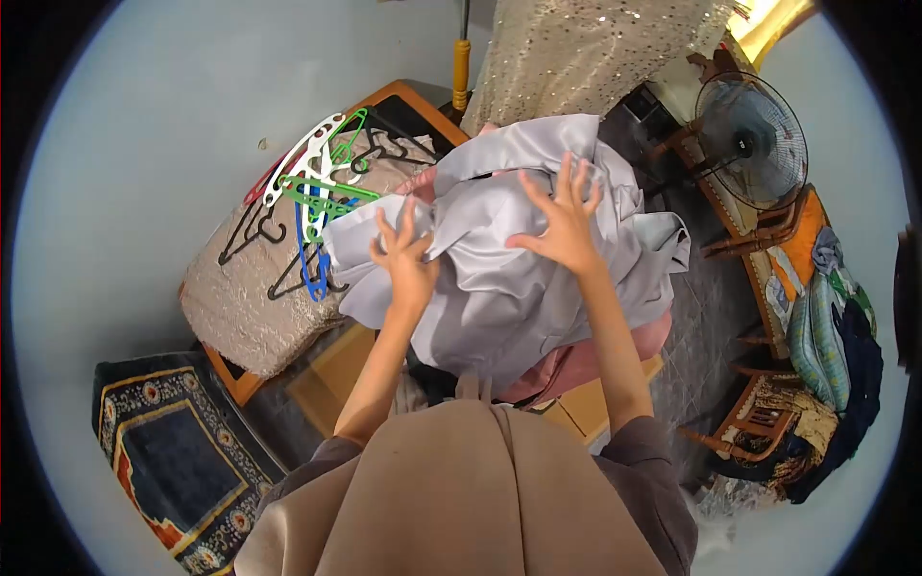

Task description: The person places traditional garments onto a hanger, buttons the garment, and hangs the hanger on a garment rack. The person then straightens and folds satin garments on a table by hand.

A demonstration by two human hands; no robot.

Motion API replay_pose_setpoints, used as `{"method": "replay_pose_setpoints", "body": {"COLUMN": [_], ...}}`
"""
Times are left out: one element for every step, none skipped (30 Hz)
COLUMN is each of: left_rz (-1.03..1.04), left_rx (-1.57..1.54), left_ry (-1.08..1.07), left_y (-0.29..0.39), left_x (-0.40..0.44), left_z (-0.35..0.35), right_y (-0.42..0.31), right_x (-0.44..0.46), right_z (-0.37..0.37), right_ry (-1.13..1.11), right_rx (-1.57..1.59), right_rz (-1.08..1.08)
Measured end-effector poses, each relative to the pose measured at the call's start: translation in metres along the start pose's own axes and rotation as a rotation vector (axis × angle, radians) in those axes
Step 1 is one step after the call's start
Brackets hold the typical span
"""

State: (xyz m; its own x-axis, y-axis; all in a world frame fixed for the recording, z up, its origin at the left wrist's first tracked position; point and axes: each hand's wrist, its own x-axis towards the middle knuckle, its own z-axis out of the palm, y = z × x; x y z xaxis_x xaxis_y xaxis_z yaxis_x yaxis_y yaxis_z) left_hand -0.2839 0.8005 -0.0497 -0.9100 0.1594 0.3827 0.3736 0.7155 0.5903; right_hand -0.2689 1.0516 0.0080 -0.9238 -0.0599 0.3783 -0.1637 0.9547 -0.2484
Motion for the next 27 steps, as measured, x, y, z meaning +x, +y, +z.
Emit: {"method": "replay_pose_setpoints", "body": {"left_rz": [0.019, 0.024, 0.031, 0.040, 0.009, -0.006, -0.021, -0.037, -0.044, -0.068, -0.126, -0.183, -0.217, -0.242, -0.266, -0.290, -0.305, -0.290, -0.274, -0.258, -0.213, -0.193, -0.175, -0.158, -0.162, -0.150, -0.137], "left_rx": [-0.005, -0.018, -0.032, -0.048, -0.012, -0.007, -0.001, 0.006, 0.050, 0.043, 0.065, 0.085, 0.121, 0.131, 0.141, 0.150, 0.154, 0.139, 0.124, 0.109, 0.092, 0.112, 0.132, 0.153, 0.156, 0.180, 0.203], "left_ry": [-0.013, -0.026, -0.039, -0.053, -0.108, -0.135, -0.162, -0.191, -0.220, -0.324, -0.368, -0.412, -0.476, -0.478, -0.481, -0.485, -0.435, -0.399, -0.363, -0.326, -0.266, -0.317, -0.366, -0.414, -0.406, -0.336, -0.267], "left_y": [0.001, 0.000, 0.002, 0.002, 0.000, -0.001, -0.004, -0.010, -0.022, -0.037, -0.048, -0.057, -0.067, -0.077, -0.088, -0.097, -0.105, -0.105, -0.105, -0.104, -0.099, -0.096, -0.094, -0.094, -0.096, -0.099, -0.100], "left_x": [-0.003, -0.006, -0.007, -0.007, -0.004, 0.000, 0.005, 0.008, 0.012, 0.013, 0.012, 0.011, 0.010, 0.007, 0.004, 0.001, -0.003, -0.003, -0.003, -0.003, -0.001, 0.003, 0.008, 0.012, 0.017, 0.017, 0.019], "left_z": [0.002, 0.003, 0.002, 0.000, -0.004, -0.012, -0.021, -0.027, -0.030, -0.035, -0.036, -0.038, -0.038, -0.033, -0.025, -0.015, -0.003, 0.005, 0.014, 0.023, 0.029, 0.035, 0.040, 0.045, 0.049, 0.050, 0.046], "right_y": [-0.011, -0.017, -0.019, -0.016, -0.009, -0.005, -0.006, -0.003, 0.004, 0.014, 0.024, 0.036, 0.048, 0.059, 0.069, 0.077, 0.084, 0.087, 0.091, 0.095, 0.093, 0.092, 0.089, 0.090, 0.092, 0.096, 0.099], "right_x": [0.000, -0.001, -0.001, -0.001, 0.000, -0.001, 0.000, -0.003, -0.007, -0.012, -0.018, -0.027, -0.035, -0.044, -0.052, -0.060, -0.068, -0.073, -0.077, -0.080, -0.081, -0.081, -0.081, -0.083, -0.084, -0.085, -0.086], "right_z": [0.004, 0.007, 0.010, 0.012, 0.013, 0.013, 0.007, 0.002, -0.005, -0.012, -0.018, -0.024, -0.031, -0.037, -0.042, -0.045, -0.048, -0.053, -0.058, -0.061, -0.066, -0.070, -0.074, -0.077, -0.079, -0.082, -0.083], "right_ry": [-0.043, -0.085, -0.076, -0.074, -0.071, -0.067, -0.001, 0.000, 0.001, 0.005, 0.030, 0.056, 0.081, 0.073, 0.064, 0.077, 0.089, 0.101, 0.050, 0.029, 0.009, -0.010, -0.016, -0.021, -0.025, -0.029, -0.046], "right_rx": [0.019, 0.037, 0.112, 0.084, 0.054, 0.024, 0.044, 0.026, 0.007, -0.013, -0.018, -0.024, -0.030, -0.070, -0.110, -0.108, -0.108, -0.108, -0.158, -0.173, -0.188, -0.203, -0.205, -0.205, -0.205, -0.206, -0.221], "right_rz": [-0.039, -0.077, -0.057, -0.050, -0.045, -0.039, 0.000, 0.012, 0.025, 0.037, 0.044, 0.050, 0.057, 0.086, 0.116, 0.124, 0.132, 0.142, 0.180, 0.203, 0.227, 0.249, 0.254, 0.266, 0.276, 0.285, 0.292]}}
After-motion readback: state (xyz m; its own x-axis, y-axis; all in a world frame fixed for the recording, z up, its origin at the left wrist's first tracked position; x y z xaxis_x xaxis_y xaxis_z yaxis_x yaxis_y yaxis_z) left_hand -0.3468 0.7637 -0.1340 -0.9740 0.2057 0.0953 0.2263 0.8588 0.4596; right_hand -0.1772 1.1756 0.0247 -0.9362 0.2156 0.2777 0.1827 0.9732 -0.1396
